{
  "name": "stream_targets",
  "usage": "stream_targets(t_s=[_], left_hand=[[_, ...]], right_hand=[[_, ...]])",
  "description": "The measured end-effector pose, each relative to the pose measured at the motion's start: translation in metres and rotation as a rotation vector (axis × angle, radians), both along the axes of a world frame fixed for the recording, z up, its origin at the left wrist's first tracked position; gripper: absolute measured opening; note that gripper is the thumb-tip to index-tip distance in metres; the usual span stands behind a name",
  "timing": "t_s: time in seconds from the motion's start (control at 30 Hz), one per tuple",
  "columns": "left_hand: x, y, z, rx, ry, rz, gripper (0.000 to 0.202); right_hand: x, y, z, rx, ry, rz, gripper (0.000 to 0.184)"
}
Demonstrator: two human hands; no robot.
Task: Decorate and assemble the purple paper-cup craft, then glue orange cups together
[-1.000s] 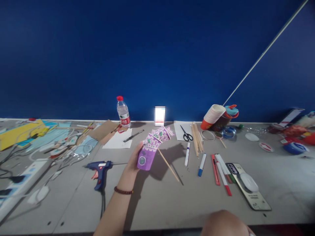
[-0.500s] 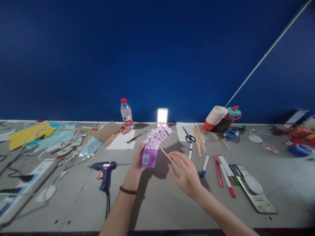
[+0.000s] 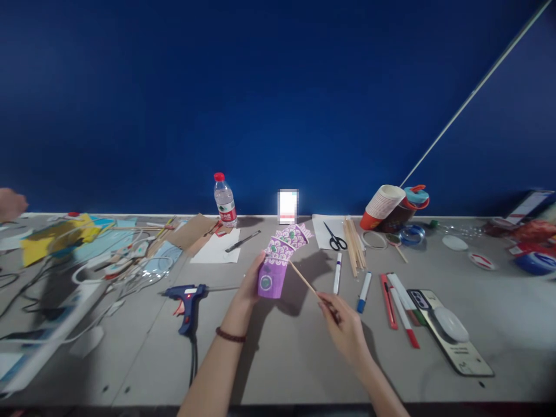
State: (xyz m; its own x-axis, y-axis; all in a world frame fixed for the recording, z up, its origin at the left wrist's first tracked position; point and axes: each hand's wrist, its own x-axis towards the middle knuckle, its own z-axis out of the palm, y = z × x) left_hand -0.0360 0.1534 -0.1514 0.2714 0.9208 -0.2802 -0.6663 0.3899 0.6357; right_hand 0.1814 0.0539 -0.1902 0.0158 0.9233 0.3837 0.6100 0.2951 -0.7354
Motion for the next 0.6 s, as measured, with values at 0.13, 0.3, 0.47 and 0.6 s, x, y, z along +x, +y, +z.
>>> stream_targets(t_s=[0.13, 0.3, 0.47, 0.6], left_hand=[[0.004, -0.004, -0.004, 0.101, -0.002, -0.067, 0.036], [0.013, -0.008, -0.011, 0.219, 0.055, -0.140, 0.045], [0.021, -0.013, -0.010, 0.312, 0.097, -0.213, 0.046], [0.021, -0.014, -0.011, 0.290, 0.125, -0.255, 0.056]], right_hand=[[0.004, -0.005, -0.003, -0.064, 0.077, -0.087, 0.025], [0.015, -0.013, -0.004, -0.131, 0.115, -0.118, 0.025], [0.013, -0.019, -0.007, -0.166, 0.164, -0.098, 0.027], [0.006, -0.016, -0.007, -0.143, 0.226, -0.138, 0.031]])
